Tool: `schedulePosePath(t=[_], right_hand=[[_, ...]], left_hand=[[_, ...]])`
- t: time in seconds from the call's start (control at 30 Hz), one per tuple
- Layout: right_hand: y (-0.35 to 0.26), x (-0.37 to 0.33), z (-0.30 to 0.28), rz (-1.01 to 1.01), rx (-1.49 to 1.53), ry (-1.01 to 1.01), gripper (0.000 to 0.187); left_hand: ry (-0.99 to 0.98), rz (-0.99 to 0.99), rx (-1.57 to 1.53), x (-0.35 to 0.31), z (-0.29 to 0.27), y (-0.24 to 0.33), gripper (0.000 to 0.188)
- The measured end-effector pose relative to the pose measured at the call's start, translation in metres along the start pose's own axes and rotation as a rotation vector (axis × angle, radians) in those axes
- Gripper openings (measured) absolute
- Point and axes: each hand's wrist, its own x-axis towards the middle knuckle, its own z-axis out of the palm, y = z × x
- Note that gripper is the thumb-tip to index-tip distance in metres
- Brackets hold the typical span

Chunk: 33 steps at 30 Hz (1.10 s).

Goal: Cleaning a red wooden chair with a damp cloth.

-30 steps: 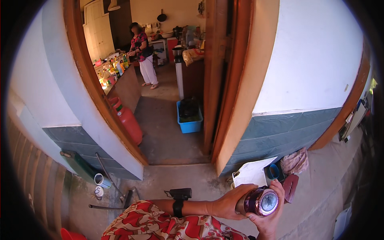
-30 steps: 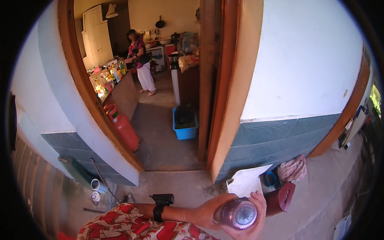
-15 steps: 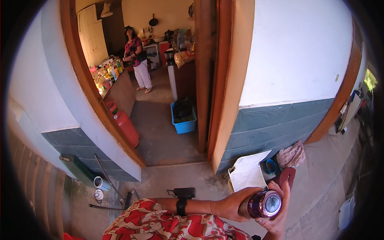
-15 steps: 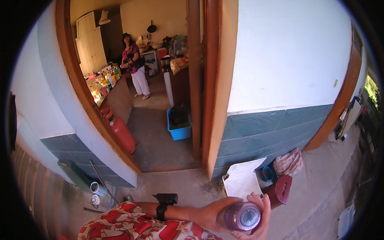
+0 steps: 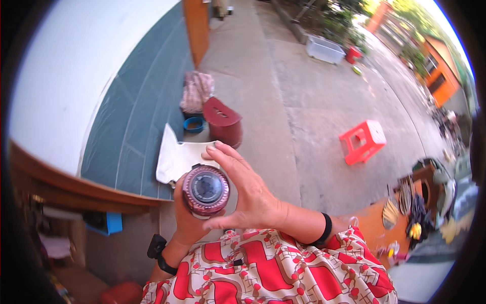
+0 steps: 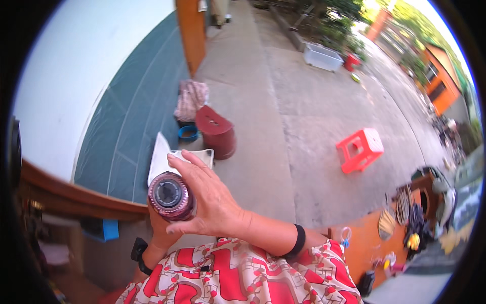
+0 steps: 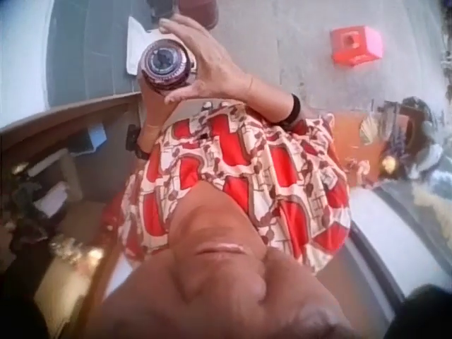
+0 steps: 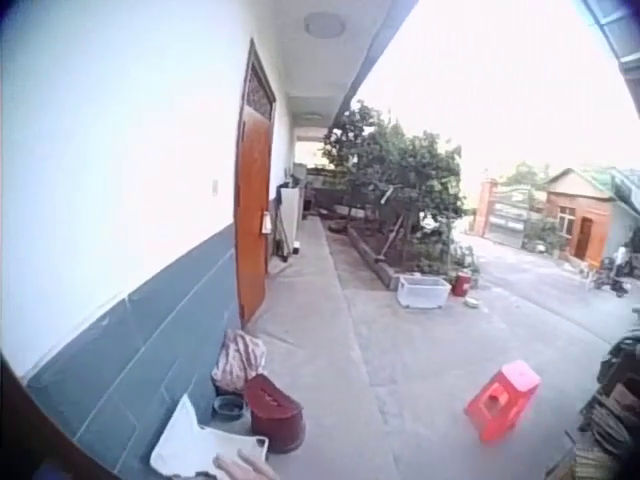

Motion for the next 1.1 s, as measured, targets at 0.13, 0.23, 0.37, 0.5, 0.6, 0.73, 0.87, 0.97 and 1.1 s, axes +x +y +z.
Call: schedulePosePath(t=[0.13,0.23,0.37,0.5,0.6,0.73,0.87,0.97,1.1], right_hand=[[-0.005,-0.063,-0.062,0.181,-0.134,0.071,0.111],[0.021,-0.118,-0.102,0.461,-0.196,0.159,0.105],[0.043,-0.196,-0.135,0.848,-0.092,0.499,0.096],[0.066,-0.261,-0.171,0.977,-0.021,0.729,0.090],[0.094,-0.289,-0.207,1.029,0.096,0.914,0.087],[0.128,-0.288,-0.254,1.041,0.206,0.995,0.084],[0.170,-0.272,-0.289,0.942,0.226,1.038,0.082],[0.214,-0.259,-0.314,0.908,0.145,1.019,0.082],[0.259,-0.234,-0.371,0.976,0.068,1.015,0.083]], left_hand=[[-0.147,0.044,0.093,0.012,0.031,0.010,0.094],[-0.222,0.059,-0.002,0.041,0.065,0.005,0.085],[-0.300,-0.023,-0.202,0.074,0.119,0.006,0.080],[-0.318,0.138,-0.093,0.105,0.188,-0.002,0.082],[-0.309,0.022,-0.296,0.133,0.246,0.012,0.083],[-0.363,0.041,-0.273,0.178,0.303,0.019,0.085],[-0.374,0.186,-0.142,0.232,0.351,-0.009,0.083],[-0.331,0.026,-0.258,0.273,0.391,-0.024,0.086],[-0.376,-0.112,-0.304,0.341,0.443,-0.049,0.095]])
